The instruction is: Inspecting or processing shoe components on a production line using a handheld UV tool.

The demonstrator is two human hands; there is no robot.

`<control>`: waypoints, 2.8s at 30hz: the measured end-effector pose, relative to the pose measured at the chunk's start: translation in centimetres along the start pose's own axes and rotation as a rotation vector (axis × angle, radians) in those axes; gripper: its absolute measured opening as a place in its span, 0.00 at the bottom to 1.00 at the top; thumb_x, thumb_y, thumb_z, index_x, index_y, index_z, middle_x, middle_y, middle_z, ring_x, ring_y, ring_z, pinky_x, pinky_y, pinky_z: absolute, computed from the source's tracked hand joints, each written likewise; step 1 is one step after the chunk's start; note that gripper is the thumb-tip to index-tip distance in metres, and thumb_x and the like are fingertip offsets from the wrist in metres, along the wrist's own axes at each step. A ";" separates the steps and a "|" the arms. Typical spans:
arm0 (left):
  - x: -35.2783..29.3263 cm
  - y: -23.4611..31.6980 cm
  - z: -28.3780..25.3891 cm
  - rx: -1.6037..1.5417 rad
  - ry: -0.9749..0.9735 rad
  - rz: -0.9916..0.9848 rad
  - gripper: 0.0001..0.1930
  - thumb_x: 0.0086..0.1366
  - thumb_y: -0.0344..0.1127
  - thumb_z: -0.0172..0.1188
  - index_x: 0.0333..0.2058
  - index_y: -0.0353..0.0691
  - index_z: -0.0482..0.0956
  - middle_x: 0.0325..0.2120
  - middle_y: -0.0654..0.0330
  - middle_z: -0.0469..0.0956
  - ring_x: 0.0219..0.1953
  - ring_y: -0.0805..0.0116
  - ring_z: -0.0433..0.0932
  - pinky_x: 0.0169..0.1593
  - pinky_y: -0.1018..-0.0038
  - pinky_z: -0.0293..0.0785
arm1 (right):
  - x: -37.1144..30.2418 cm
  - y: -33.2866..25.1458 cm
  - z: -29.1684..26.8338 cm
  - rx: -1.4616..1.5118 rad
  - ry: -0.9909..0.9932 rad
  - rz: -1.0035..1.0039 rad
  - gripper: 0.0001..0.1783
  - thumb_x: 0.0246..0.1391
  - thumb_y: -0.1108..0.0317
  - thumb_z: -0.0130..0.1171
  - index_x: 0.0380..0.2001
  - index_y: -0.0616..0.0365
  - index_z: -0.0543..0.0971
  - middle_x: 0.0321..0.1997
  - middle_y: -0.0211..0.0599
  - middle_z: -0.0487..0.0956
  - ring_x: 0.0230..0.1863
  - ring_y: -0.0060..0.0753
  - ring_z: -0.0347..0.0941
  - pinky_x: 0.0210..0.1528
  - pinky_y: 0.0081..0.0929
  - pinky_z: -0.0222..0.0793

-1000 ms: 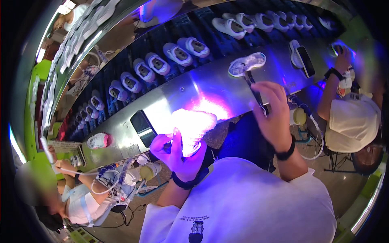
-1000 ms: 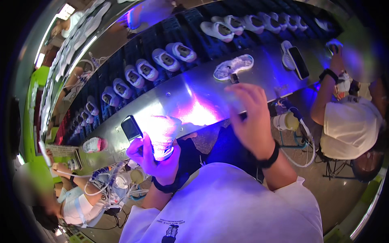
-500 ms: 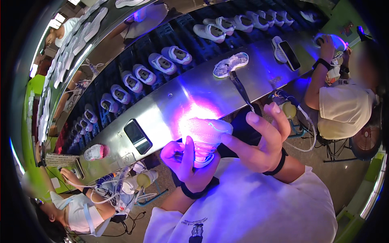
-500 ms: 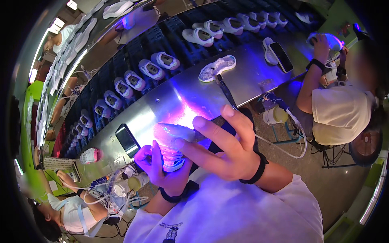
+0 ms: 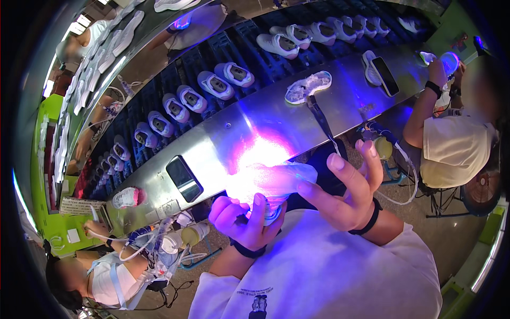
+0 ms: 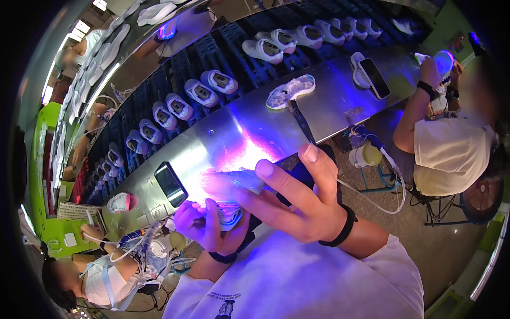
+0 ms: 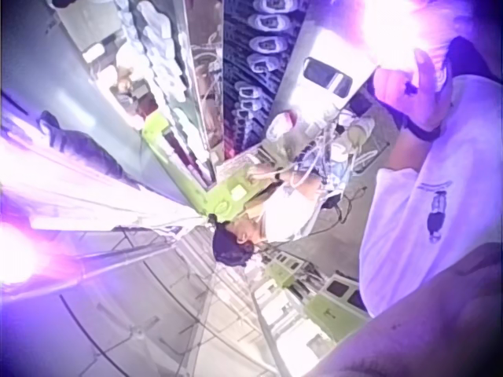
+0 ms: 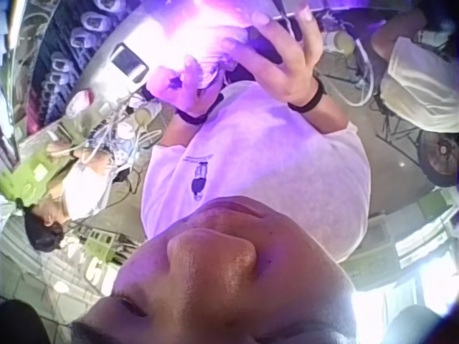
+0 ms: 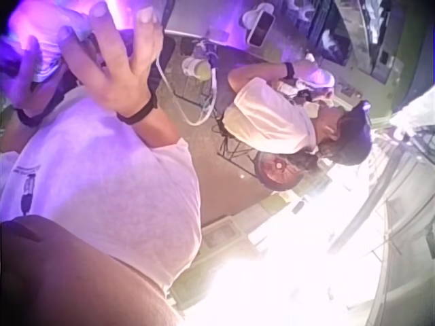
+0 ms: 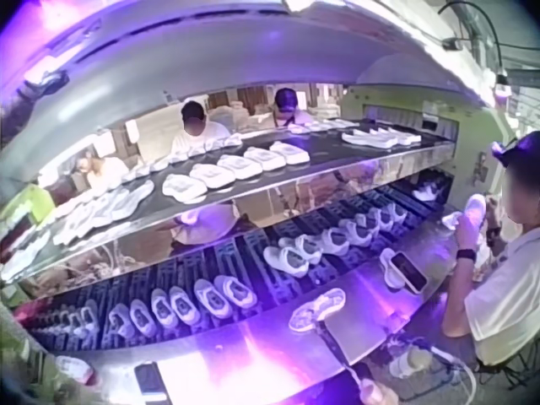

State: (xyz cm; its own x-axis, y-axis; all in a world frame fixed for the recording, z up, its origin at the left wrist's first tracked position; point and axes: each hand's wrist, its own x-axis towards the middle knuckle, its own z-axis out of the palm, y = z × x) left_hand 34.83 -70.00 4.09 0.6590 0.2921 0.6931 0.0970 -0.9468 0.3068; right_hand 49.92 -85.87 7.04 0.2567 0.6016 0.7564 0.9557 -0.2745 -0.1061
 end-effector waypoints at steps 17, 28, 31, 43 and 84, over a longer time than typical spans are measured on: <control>0.9 -3.3 1.0 -0.107 0.056 0.604 0.13 0.58 0.53 0.71 0.43 0.77 0.83 0.41 0.70 0.60 0.45 0.68 0.60 0.46 0.75 0.61 | 0.8 4.0 -0.8 1.403 -0.317 0.695 0.33 0.71 0.44 0.43 0.54 0.65 0.78 0.72 0.53 0.62 0.76 0.51 0.51 0.73 0.47 0.49; -0.3 -2.7 2.5 -0.132 -0.056 0.524 0.17 0.55 0.50 0.74 0.44 0.72 0.83 0.42 0.70 0.62 0.44 0.66 0.62 0.42 0.73 0.64 | -0.6 5.2 0.5 1.466 -0.522 0.646 0.36 0.74 0.46 0.33 0.46 0.65 0.84 0.66 0.47 0.71 0.74 0.46 0.53 0.75 0.45 0.45; 0.2 -3.0 1.9 -0.188 -0.007 0.446 0.20 0.55 0.46 0.75 0.48 0.65 0.81 0.44 0.67 0.65 0.45 0.62 0.67 0.46 0.70 0.69 | -1.0 6.4 0.7 1.507 -0.515 0.656 0.36 0.73 0.45 0.34 0.47 0.65 0.84 0.65 0.48 0.72 0.73 0.50 0.55 0.74 0.46 0.46; 0.7 -9.0 -4.2 -0.062 0.400 -0.062 0.36 0.50 0.30 0.76 0.59 0.55 0.74 0.48 0.54 0.65 0.50 0.50 0.73 0.48 0.62 0.77 | -12.6 13.9 11.3 0.279 -0.596 0.932 0.35 0.54 0.72 0.66 0.65 0.63 0.67 0.55 0.50 0.79 0.54 0.45 0.77 0.57 0.38 0.71; -1.4 -5.3 2.0 -0.265 -0.029 0.146 0.29 0.46 0.24 0.75 0.49 0.53 0.83 0.45 0.57 0.70 0.52 0.50 0.75 0.55 0.59 0.78 | -0.1 2.8 -4.5 0.886 -0.695 0.683 0.28 0.50 0.79 0.65 0.56 0.55 0.80 0.33 0.39 0.82 0.30 0.34 0.76 0.35 0.26 0.70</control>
State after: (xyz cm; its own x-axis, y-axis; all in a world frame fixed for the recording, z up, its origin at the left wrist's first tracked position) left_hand 34.86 -65.69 0.23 0.6731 0.1479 0.7246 -0.1959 -0.9091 0.3675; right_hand 51.96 -90.04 9.56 0.4884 0.8692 -0.0768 0.3066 -0.2534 -0.9175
